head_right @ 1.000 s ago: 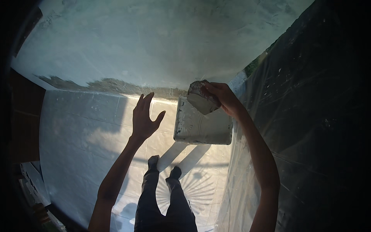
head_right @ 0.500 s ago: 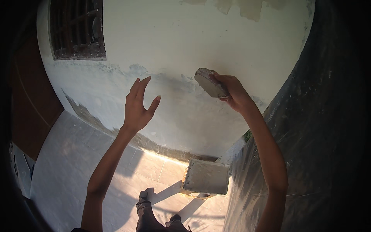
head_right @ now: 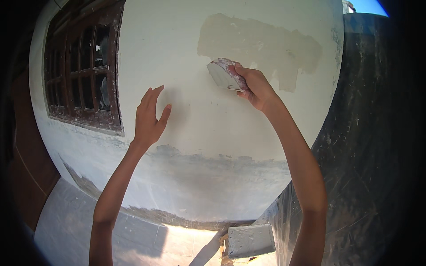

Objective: The person applies wall putty to a damaged section of a white wall using a putty knife, scooping the material from a putty tray and spreading it onto the wall.

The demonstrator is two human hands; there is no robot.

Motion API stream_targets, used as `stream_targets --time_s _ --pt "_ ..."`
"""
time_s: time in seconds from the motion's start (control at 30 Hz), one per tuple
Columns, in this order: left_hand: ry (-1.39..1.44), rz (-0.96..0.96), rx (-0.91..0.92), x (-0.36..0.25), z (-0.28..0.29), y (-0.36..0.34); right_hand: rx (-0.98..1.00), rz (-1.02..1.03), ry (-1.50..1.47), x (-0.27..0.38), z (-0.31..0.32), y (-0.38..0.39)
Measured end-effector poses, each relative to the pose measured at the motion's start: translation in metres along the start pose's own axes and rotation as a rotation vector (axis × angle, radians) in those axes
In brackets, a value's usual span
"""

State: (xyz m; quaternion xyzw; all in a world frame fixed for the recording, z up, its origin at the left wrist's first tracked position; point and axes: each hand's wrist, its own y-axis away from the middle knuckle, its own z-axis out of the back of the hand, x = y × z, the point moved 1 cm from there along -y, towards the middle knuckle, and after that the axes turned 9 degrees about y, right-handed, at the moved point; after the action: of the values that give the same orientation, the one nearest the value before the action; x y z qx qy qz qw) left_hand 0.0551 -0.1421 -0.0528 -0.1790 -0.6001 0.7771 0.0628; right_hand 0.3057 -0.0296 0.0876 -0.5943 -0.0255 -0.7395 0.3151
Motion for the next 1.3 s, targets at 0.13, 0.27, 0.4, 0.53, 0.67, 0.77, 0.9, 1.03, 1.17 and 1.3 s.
stream_targets --time_s 0.13,0.27,0.4,0.53,0.67,0.77,0.9,1.03,1.17,1.3 --pt "0.038 -0.023 -0.024 0.036 -0.018 -0.030 -0.099 0.153 0.043 0.036 -0.007 -0.040" --pt "0.007 -0.096 -0.088 0.061 -0.042 -0.053 -0.301 0.245 0.155 0.066 -0.013 -0.080" --pt "-0.056 -0.149 -0.179 0.077 -0.058 -0.074 -0.496 0.427 0.404 0.094 -0.015 -0.110" --pt "-0.118 -0.171 -0.246 0.096 -0.074 -0.085 -0.772 0.839 0.760 0.115 -0.020 -0.141" --pt "-0.286 -0.220 -0.255 0.108 -0.083 -0.083 -0.817 0.902 0.844 0.130 -0.033 -0.148" --pt "-0.293 -0.215 -0.247 0.108 -0.082 -0.081 -0.894 1.237 0.938 0.131 -0.046 -0.150" --pt "-0.287 -0.214 -0.247 0.109 -0.082 -0.080 -0.874 1.213 1.070 0.133 -0.061 -0.143" --pt "-0.259 -0.215 -0.243 0.109 -0.083 -0.080 -0.875 1.334 1.225 0.131 -0.067 -0.139" --pt "-0.263 -0.207 -0.233 0.111 -0.082 -0.078 -0.822 1.299 1.280 0.120 -0.075 -0.135" --pt "-0.258 -0.210 -0.239 0.111 -0.085 -0.079 -1.090 1.428 1.424 0.089 -0.077 -0.153"
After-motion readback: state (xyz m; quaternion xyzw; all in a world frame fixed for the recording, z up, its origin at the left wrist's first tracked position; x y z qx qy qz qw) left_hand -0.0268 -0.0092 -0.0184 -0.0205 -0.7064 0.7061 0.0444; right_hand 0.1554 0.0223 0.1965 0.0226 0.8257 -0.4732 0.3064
